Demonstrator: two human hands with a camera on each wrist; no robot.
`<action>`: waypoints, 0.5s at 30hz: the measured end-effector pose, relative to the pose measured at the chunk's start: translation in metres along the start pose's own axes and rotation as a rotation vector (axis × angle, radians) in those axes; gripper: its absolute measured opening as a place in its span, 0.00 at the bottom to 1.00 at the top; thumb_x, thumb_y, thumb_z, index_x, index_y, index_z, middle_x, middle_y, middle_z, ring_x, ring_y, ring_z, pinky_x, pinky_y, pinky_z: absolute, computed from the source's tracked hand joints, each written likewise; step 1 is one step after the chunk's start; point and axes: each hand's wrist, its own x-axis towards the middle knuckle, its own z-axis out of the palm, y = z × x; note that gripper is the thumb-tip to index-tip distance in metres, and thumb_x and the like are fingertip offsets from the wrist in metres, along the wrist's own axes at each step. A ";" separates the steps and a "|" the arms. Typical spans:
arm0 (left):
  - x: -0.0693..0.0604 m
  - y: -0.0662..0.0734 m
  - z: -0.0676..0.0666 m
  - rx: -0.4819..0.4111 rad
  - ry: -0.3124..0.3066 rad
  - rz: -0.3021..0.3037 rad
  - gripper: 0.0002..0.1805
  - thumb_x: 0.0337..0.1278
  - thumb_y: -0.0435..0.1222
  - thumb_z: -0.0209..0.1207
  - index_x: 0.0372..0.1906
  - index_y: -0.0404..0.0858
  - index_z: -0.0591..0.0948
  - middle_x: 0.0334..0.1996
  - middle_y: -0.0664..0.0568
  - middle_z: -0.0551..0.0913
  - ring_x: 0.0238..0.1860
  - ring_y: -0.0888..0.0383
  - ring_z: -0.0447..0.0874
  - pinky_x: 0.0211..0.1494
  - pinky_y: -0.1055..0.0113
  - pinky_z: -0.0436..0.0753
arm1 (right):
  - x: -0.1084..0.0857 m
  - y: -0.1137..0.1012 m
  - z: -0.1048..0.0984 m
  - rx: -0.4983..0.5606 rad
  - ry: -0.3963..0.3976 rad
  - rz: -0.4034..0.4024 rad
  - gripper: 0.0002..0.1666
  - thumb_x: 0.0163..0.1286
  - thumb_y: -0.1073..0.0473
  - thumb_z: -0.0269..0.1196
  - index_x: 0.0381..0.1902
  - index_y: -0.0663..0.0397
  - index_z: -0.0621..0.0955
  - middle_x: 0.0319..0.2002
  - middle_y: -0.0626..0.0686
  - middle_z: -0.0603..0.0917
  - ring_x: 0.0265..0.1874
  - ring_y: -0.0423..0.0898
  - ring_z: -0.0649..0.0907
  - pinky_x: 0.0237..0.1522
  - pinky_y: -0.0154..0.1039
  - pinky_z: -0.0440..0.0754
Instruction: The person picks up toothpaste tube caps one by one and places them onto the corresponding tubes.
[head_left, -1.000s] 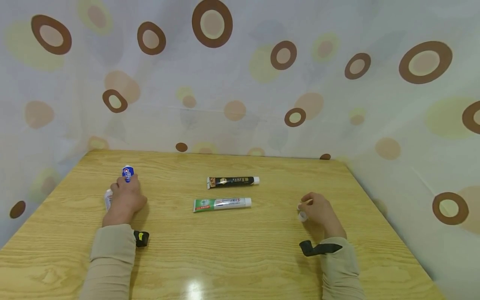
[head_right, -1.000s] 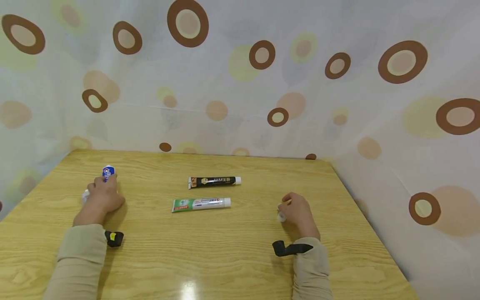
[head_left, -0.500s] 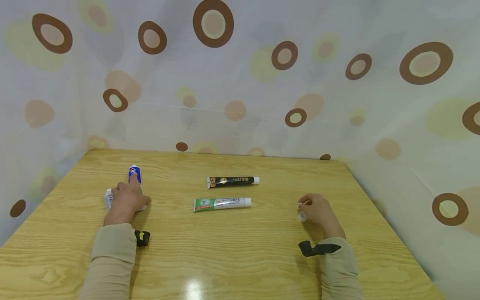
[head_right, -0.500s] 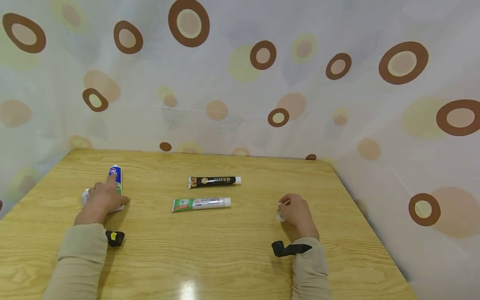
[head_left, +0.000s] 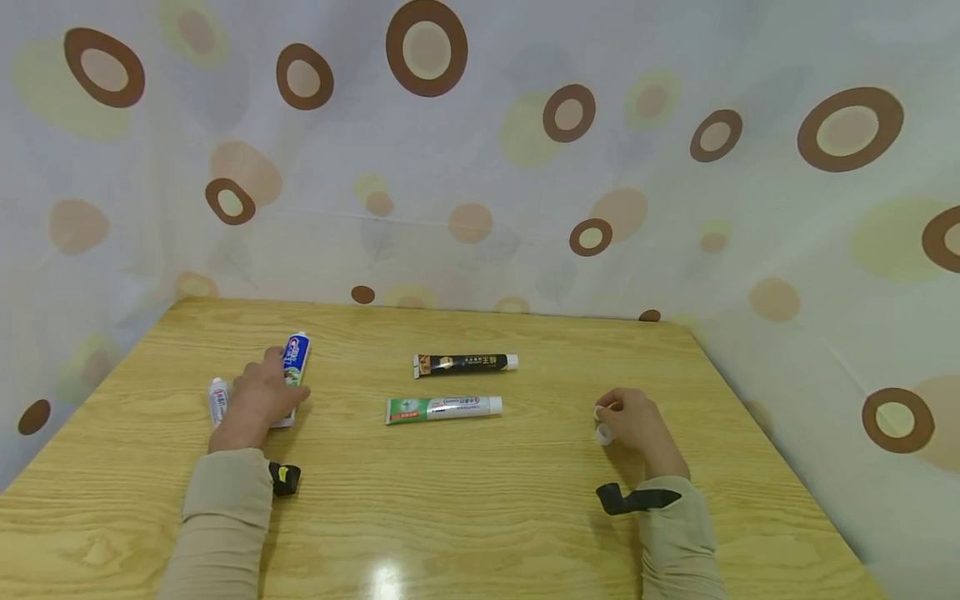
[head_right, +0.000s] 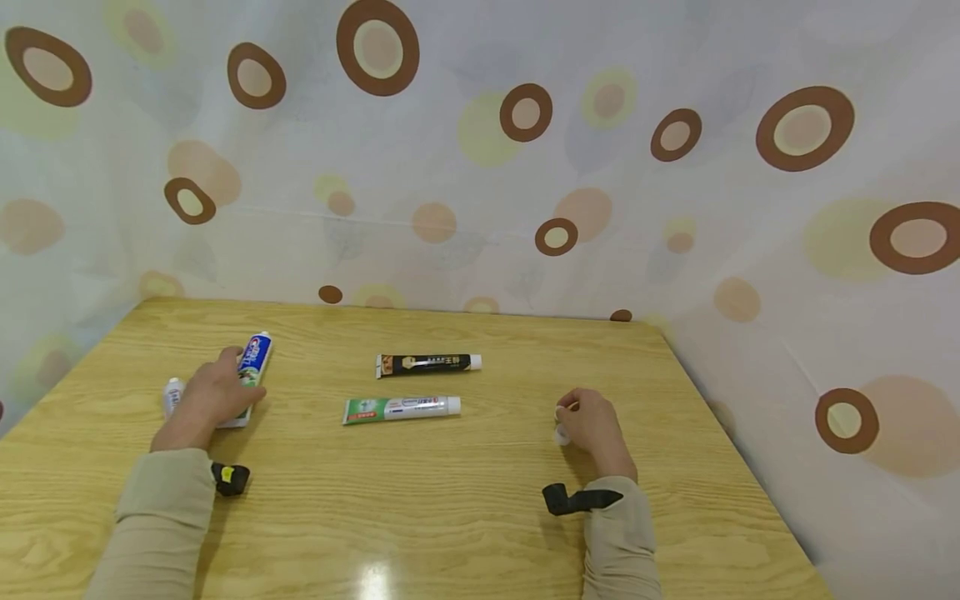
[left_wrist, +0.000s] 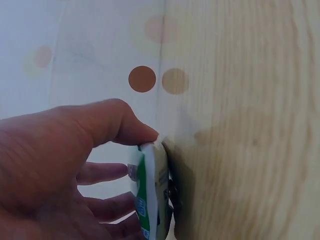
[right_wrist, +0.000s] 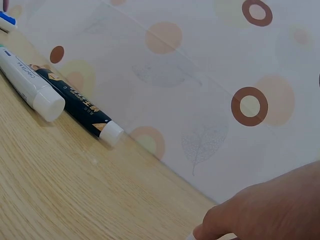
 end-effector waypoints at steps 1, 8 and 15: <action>0.001 0.000 0.000 -0.009 0.000 0.005 0.46 0.62 0.41 0.55 0.75 0.24 0.46 0.58 0.19 0.66 0.56 0.27 0.69 0.58 0.37 0.71 | 0.000 0.000 0.000 0.004 0.000 0.005 0.14 0.73 0.59 0.57 0.49 0.65 0.80 0.44 0.65 0.83 0.34 0.51 0.82 0.31 0.40 0.79; 0.004 -0.001 0.003 -0.042 0.043 0.009 0.45 0.62 0.42 0.56 0.74 0.23 0.51 0.55 0.22 0.71 0.49 0.36 0.75 0.49 0.46 0.78 | -0.001 0.000 0.001 0.012 0.003 -0.003 0.14 0.73 0.60 0.57 0.48 0.66 0.80 0.45 0.66 0.83 0.34 0.51 0.82 0.30 0.40 0.80; 0.004 0.001 0.001 -0.092 0.053 0.022 0.41 0.65 0.43 0.53 0.74 0.25 0.54 0.55 0.26 0.73 0.45 0.42 0.76 0.42 0.57 0.78 | -0.001 0.000 0.000 0.016 -0.008 -0.007 0.15 0.73 0.60 0.57 0.49 0.67 0.80 0.46 0.67 0.82 0.34 0.51 0.82 0.30 0.40 0.80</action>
